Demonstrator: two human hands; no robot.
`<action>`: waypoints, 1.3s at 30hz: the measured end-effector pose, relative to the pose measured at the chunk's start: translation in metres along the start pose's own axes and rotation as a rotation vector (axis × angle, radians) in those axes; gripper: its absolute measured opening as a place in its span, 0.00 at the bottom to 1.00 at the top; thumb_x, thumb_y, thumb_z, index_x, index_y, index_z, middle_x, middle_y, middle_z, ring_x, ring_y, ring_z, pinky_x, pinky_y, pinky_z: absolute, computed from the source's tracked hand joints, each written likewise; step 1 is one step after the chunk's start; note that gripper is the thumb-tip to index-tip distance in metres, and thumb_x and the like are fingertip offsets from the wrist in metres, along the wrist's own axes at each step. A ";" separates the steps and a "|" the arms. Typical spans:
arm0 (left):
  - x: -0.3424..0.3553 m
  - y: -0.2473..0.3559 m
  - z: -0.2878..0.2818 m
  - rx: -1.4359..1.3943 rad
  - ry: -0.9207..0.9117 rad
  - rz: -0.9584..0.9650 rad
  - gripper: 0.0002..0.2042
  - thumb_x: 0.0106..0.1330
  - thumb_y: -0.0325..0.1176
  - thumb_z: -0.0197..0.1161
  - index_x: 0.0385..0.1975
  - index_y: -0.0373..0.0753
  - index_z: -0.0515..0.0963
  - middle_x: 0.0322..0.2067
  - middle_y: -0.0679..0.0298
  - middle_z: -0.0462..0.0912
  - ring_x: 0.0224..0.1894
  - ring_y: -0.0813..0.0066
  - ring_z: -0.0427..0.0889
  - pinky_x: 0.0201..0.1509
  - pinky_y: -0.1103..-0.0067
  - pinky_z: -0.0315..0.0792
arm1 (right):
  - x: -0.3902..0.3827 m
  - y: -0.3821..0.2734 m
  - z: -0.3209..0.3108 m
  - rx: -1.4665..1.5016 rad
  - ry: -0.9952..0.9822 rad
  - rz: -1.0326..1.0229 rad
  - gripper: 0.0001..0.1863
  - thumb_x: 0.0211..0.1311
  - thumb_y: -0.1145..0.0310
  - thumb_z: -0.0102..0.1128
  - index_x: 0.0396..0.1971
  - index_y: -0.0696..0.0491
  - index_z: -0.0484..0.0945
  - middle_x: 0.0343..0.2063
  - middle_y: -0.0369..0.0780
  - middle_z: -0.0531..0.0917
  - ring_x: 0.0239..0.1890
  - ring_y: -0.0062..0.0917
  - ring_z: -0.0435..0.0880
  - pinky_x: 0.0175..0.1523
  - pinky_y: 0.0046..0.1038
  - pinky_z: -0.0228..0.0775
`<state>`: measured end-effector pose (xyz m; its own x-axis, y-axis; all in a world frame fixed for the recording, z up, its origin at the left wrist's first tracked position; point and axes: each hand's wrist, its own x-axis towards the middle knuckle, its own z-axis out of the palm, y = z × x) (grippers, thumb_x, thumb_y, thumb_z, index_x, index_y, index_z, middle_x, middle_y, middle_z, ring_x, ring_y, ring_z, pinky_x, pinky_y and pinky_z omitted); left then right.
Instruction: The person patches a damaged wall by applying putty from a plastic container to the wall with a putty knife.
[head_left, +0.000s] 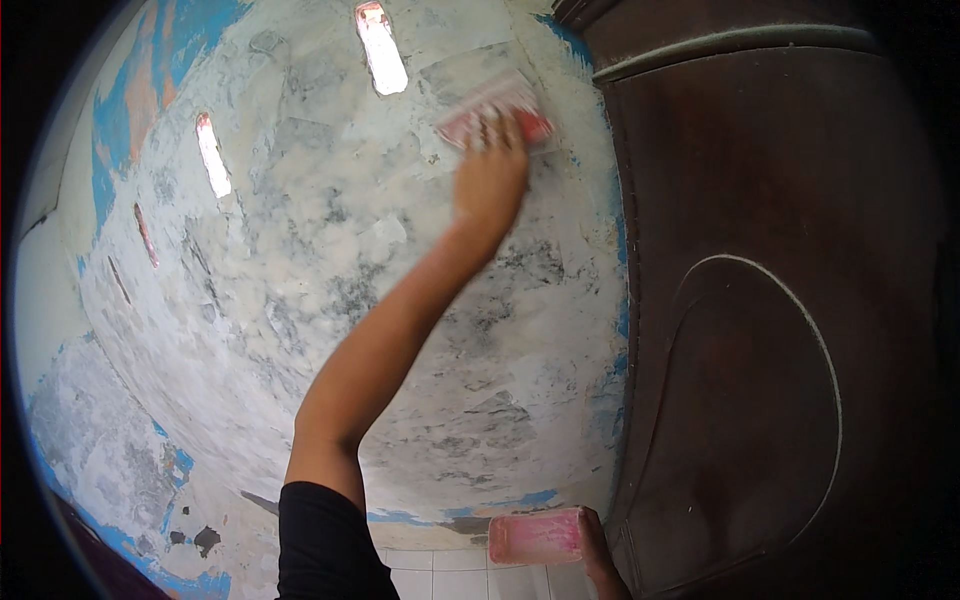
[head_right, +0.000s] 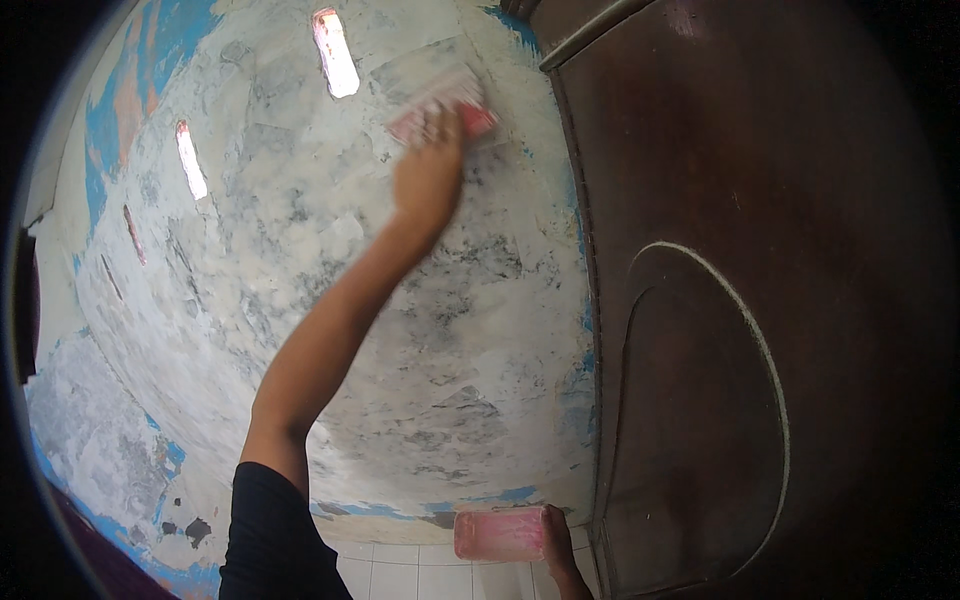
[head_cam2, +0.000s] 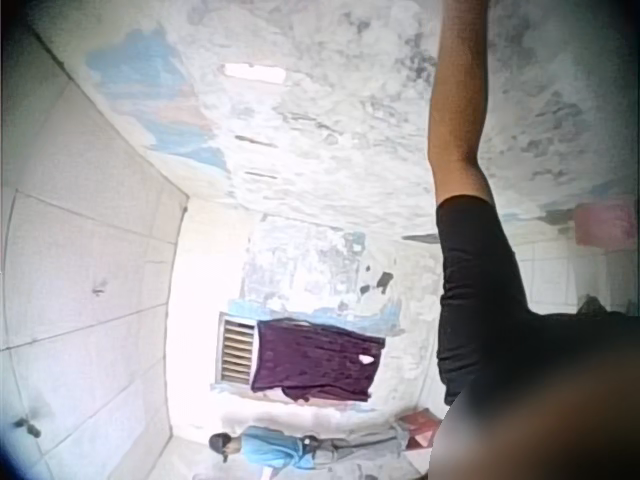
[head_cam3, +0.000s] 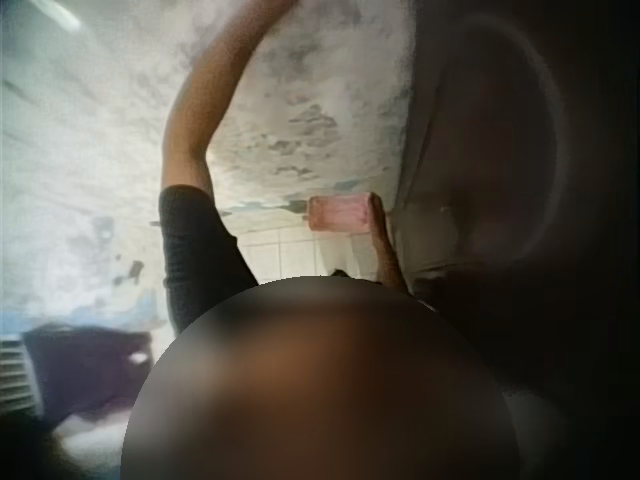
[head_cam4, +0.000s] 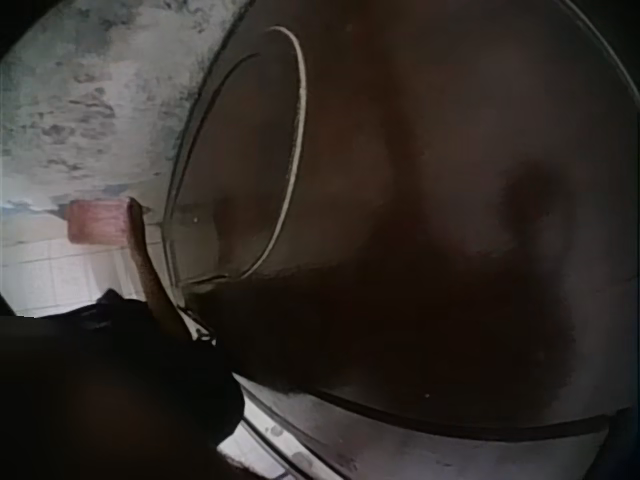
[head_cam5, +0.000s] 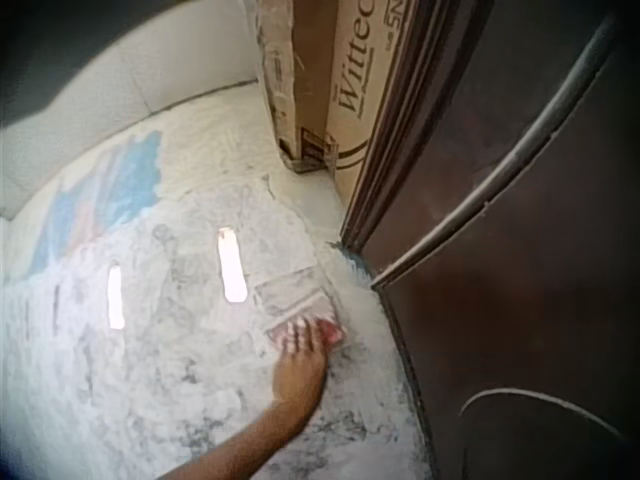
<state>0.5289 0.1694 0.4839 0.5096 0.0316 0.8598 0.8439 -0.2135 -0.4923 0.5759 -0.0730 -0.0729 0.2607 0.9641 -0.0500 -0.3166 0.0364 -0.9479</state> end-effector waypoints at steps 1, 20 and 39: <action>-0.019 0.021 0.017 0.071 0.011 0.109 0.28 0.62 0.23 0.52 0.64 0.27 0.62 0.61 0.42 0.71 0.64 0.48 0.71 0.67 0.63 0.67 | 0.002 0.004 -0.002 0.007 -0.001 0.009 0.26 0.74 0.47 0.45 0.56 0.55 0.70 0.47 0.38 0.77 0.50 0.23 0.75 0.57 0.29 0.68; -0.096 0.018 0.025 0.185 -0.215 0.162 0.30 0.65 0.26 0.54 0.66 0.20 0.56 0.66 0.38 0.61 0.68 0.44 0.63 0.73 0.57 0.56 | 0.001 -0.003 -0.009 0.025 -0.010 0.059 0.28 0.74 0.46 0.45 0.57 0.57 0.70 0.50 0.40 0.76 0.55 0.26 0.73 0.62 0.29 0.63; -0.071 -0.014 0.003 0.044 -0.023 -0.066 0.31 0.58 0.18 0.53 0.66 0.28 0.60 0.63 0.42 0.69 0.65 0.49 0.69 0.65 0.65 0.69 | -0.012 -0.009 -0.015 0.023 -0.032 0.025 0.27 0.74 0.46 0.44 0.55 0.56 0.70 0.47 0.40 0.76 0.51 0.24 0.73 0.59 0.29 0.65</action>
<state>0.4809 0.1733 0.4292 0.4560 0.0665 0.8875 0.8821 -0.1667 -0.4407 0.5890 -0.0889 -0.0681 0.2232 0.9728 -0.0627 -0.3438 0.0184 -0.9389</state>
